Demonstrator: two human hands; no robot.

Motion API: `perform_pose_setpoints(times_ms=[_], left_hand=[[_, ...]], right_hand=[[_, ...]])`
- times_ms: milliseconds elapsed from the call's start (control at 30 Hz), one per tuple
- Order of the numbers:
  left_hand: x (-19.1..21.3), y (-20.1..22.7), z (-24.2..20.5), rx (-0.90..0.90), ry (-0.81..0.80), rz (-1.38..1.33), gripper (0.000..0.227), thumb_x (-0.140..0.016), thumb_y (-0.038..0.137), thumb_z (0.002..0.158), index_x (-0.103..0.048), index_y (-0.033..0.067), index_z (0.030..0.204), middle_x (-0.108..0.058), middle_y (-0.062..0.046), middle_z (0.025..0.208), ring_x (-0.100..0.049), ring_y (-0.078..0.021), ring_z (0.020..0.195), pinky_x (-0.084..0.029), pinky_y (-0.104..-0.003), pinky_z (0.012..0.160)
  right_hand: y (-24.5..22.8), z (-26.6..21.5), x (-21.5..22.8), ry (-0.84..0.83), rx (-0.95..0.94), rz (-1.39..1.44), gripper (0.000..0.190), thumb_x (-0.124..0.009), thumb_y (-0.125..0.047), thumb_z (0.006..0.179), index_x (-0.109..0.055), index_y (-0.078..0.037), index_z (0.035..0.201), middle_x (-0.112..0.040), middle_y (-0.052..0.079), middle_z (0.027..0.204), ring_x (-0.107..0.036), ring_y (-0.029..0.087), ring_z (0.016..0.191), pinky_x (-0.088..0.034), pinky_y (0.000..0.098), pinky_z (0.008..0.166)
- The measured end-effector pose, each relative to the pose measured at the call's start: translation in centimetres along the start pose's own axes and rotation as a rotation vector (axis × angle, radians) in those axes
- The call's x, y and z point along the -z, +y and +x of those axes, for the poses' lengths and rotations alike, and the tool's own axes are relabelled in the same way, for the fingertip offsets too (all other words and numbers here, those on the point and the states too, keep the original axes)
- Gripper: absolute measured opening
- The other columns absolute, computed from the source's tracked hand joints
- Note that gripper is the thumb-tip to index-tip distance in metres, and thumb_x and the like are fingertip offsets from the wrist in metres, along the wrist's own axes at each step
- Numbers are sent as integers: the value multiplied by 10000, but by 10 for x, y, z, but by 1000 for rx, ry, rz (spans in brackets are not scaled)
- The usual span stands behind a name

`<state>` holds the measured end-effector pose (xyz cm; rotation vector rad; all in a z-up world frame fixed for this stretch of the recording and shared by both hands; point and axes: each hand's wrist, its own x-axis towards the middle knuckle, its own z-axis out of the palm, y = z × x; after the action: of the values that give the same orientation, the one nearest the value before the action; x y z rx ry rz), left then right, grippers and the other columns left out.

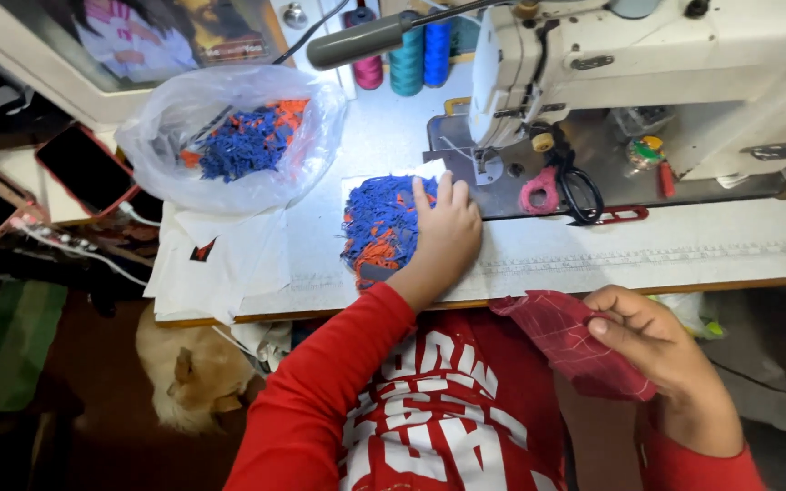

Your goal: The person arranges blue and orange yarn pieces on a white base, then folds a red checkered cloth and places it on the sewing machine. The person uses a needle to stitch the red cloth by hand.

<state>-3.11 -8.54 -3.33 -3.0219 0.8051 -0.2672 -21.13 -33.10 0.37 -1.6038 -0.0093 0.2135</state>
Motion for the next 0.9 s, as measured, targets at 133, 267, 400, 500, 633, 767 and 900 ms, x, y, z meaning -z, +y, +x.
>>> perform_pose_setpoints(times_ms=[133,267,400,500,633,767,900], left_hand=[[8,-19,1,85,81,-72,259,-554,194,886,-671,121,1107,-555,-102,1290,-450,-288,1361,-320,-690,1129],[57,-75,-14,318,46,-374,226,-464,63,855,-615,80,1022,-600,-87,1156,-570,-274,1096,-299,-647,1143],[32,-121,-50,377,202,-480,180,-444,137,950,-522,72,1098,-537,-134,1168,-496,-316,1091,-378,-508,983],[5,-147,-79,370,214,-547,450,-530,42,849,-569,23,1296,-581,-205,1298,-527,-404,1191,-402,-551,985],[4,-167,-105,445,228,-507,404,-451,16,872,-635,117,1218,-670,-110,1113,-589,-402,1008,-449,-557,769],[-8,-166,-104,369,265,-555,434,-499,-2,810,-639,87,1211,-732,-83,991,-653,-373,928,-482,-548,749],[-10,-157,-97,355,249,-683,441,-531,-59,805,-616,59,1221,-690,-75,941,-664,-309,877,-519,-473,712]], right_hand=[[8,1,6,9,0,8,124,-648,-14,947,-714,7,1050,-747,82,856,-656,140,721,-517,273,663],[9,-2,9,48,-4,-7,118,-654,-37,950,-707,3,1047,-711,68,845,-616,130,725,-475,268,648],[12,2,10,50,2,21,129,-649,-13,951,-688,-26,1073,-667,27,845,-572,92,735,-452,248,655],[17,3,10,77,-15,25,138,-651,-3,948,-681,-33,1079,-664,31,834,-568,89,724,-454,246,647],[25,5,16,80,5,9,157,-647,17,948,-683,-28,1094,-648,23,861,-551,81,744,-448,237,669],[17,6,6,41,-9,126,108,-652,-27,950,-677,-19,1054,-715,70,834,-621,110,682,-489,243,614],[13,6,6,42,29,7,116,-630,-7,966,-703,-11,1056,-721,63,884,-624,124,754,-496,268,682]])
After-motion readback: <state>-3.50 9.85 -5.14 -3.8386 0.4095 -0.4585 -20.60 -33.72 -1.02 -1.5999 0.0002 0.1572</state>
